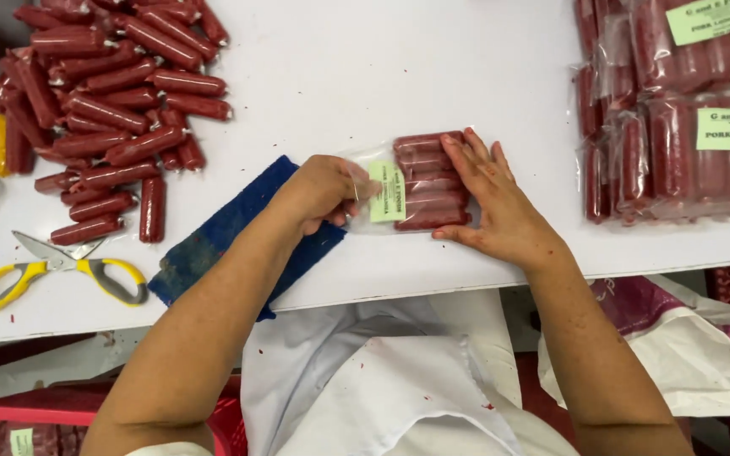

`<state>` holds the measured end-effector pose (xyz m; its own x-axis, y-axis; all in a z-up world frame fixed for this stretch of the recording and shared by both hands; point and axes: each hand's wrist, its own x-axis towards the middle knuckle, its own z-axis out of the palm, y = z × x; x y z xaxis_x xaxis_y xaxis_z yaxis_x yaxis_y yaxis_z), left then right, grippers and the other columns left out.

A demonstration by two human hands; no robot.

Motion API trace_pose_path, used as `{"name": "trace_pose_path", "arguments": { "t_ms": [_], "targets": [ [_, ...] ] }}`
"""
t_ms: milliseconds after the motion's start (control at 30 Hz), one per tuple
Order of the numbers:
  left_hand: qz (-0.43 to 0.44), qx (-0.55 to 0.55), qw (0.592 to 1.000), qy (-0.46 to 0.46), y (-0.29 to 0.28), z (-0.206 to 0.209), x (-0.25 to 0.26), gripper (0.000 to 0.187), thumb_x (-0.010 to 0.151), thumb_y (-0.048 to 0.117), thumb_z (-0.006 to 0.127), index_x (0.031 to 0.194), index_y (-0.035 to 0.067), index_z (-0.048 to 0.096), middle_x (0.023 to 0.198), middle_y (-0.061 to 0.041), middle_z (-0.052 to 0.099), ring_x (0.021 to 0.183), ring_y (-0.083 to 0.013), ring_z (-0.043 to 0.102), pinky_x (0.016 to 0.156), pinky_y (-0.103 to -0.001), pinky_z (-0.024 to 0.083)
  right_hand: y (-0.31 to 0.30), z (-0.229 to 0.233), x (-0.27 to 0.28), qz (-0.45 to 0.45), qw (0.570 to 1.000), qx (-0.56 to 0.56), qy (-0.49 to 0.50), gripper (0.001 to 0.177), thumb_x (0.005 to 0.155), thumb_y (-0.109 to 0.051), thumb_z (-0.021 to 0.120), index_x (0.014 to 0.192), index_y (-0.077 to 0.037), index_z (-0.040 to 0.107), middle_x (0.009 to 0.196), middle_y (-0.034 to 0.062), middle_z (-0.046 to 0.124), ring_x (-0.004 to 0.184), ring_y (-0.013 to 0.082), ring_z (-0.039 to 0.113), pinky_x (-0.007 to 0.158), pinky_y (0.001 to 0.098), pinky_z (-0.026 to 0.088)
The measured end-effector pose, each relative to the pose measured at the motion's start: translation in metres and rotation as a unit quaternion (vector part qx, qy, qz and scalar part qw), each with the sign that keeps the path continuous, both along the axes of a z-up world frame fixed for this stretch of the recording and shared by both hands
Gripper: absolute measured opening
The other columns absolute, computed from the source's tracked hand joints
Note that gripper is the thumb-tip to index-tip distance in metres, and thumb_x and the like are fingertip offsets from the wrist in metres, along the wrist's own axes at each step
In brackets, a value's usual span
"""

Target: Manually sorting, bagging, and labeling small red sausages (longaniza) at a high-speed packaging station.

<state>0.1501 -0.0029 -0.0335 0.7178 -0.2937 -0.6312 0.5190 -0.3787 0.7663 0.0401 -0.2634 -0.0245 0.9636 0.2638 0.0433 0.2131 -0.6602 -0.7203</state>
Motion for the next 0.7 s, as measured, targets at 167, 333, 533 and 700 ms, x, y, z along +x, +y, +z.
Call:
{"name": "trace_pose_path", "arguments": {
  "t_ms": [167, 333, 533, 700],
  "targets": [
    [-0.013, 0.105, 0.992, -0.061, -0.001, 0.036, -0.008, 0.011, 0.084, 0.003, 0.075, 0.093, -0.002, 0.075, 0.052, -0.014, 0.062, 0.031, -0.0134, 0.053, 0.028, -0.023, 0.045, -0.001, 0.003, -0.001, 0.009, 1.0, 0.0, 0.013, 0.118, 0.072, -0.049, 0.085, 0.161, -0.011, 0.018, 0.167, 0.0109, 0.025, 0.154, 0.0384, 0.008, 0.122, 0.0561, -0.005],
    [0.048, -0.046, 0.998, 0.002, -0.016, 0.02, -0.014, 0.019, 0.083, 0.0, 0.074, 0.097, -0.012, 0.069, 0.057, -0.013, 0.055, 0.038, -0.0132, 0.049, 0.032, -0.021, 0.045, 0.0, 0.007, 0.001, 0.016, 0.999, 0.004, 0.029, 0.116, 0.073, -0.048, 0.084, 0.16, -0.01, 0.019, 0.167, 0.0111, 0.023, 0.154, 0.037, 0.006, 0.123, 0.0539, -0.003],
    [0.073, -0.011, 0.996, -0.05, -0.039, 0.003, -0.021, 0.013, 0.08, 0.008, 0.08, 0.085, -0.003, 0.074, 0.052, -0.011, 0.055, 0.038, -0.0149, 0.052, 0.03, -0.025, 0.043, 0.001, 0.005, 0.001, 0.011, 0.999, 0.018, 0.038, 0.115, 0.072, -0.048, 0.085, 0.161, -0.013, 0.021, 0.167, 0.0084, 0.023, 0.154, 0.0353, 0.008, 0.124, 0.0524, 0.002],
    [-0.003, 0.089, 0.973, -0.212, -0.064, -0.021, -0.02, 0.023, 0.075, 0.035, 0.086, 0.079, 0.015, 0.077, 0.071, -0.009, 0.071, 0.071, -0.027, 0.073, 0.063, -0.033, 0.058, 0.003, 0.018, 0.008, 0.029, 0.999, -0.026, 0.034, 0.097, 0.075, -0.048, 0.083, 0.155, -0.013, 0.039, 0.165, 0.0123, 0.026, 0.152, 0.0418, 0.012, 0.123, 0.0582, 0.01]
  ]
}}
